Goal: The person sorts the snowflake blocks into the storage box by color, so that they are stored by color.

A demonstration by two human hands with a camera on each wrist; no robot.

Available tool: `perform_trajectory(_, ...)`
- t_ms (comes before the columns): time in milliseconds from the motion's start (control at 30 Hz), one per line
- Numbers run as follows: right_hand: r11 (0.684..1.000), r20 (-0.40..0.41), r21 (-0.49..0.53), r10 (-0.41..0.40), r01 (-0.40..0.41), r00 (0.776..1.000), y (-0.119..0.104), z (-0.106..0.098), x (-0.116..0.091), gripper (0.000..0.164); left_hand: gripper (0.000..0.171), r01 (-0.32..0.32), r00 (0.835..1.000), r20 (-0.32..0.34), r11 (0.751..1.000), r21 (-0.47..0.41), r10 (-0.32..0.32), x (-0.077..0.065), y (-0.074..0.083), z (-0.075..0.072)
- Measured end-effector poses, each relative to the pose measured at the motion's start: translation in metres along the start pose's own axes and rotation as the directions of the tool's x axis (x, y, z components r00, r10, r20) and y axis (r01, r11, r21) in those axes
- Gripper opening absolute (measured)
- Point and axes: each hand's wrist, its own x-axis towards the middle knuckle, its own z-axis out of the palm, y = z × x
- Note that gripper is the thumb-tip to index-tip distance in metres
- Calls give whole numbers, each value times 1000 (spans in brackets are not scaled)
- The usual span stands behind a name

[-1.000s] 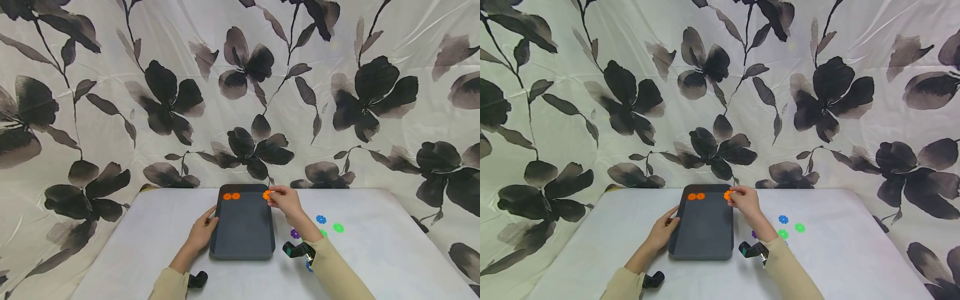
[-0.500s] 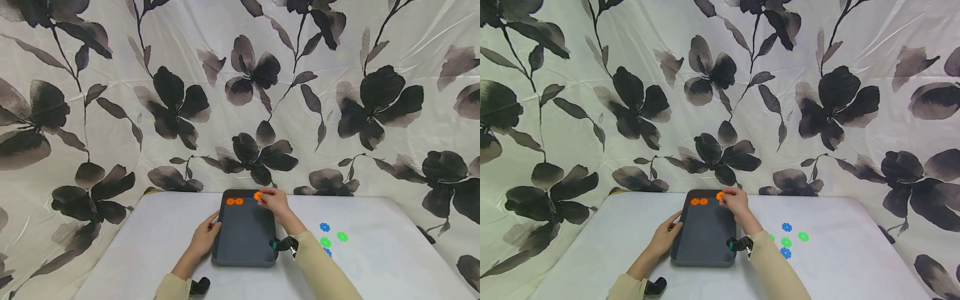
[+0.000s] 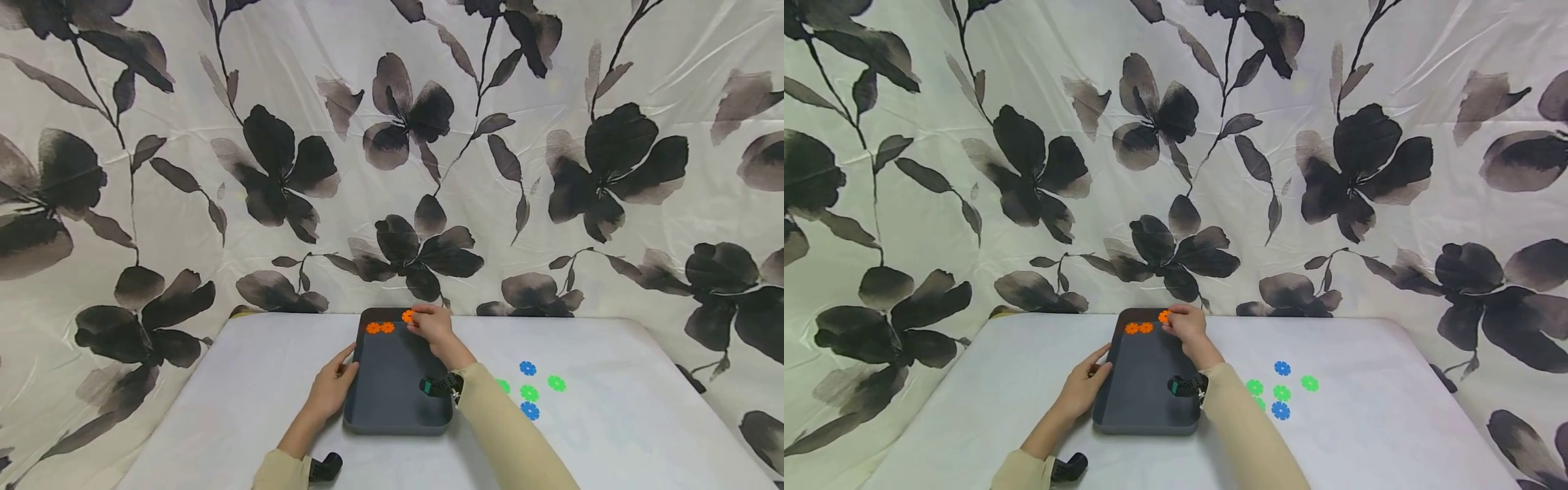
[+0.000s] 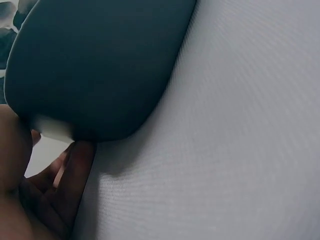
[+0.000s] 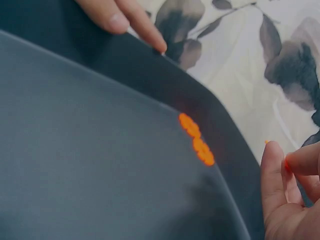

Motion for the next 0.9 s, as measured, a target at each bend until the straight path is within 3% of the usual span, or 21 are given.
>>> perform_trajectory(900, 998, -44, -65, 20, -23, 999, 27, 16, 21, 29, 46, 17, 1000, -1, 1000, -3, -17, -2, -1, -1)
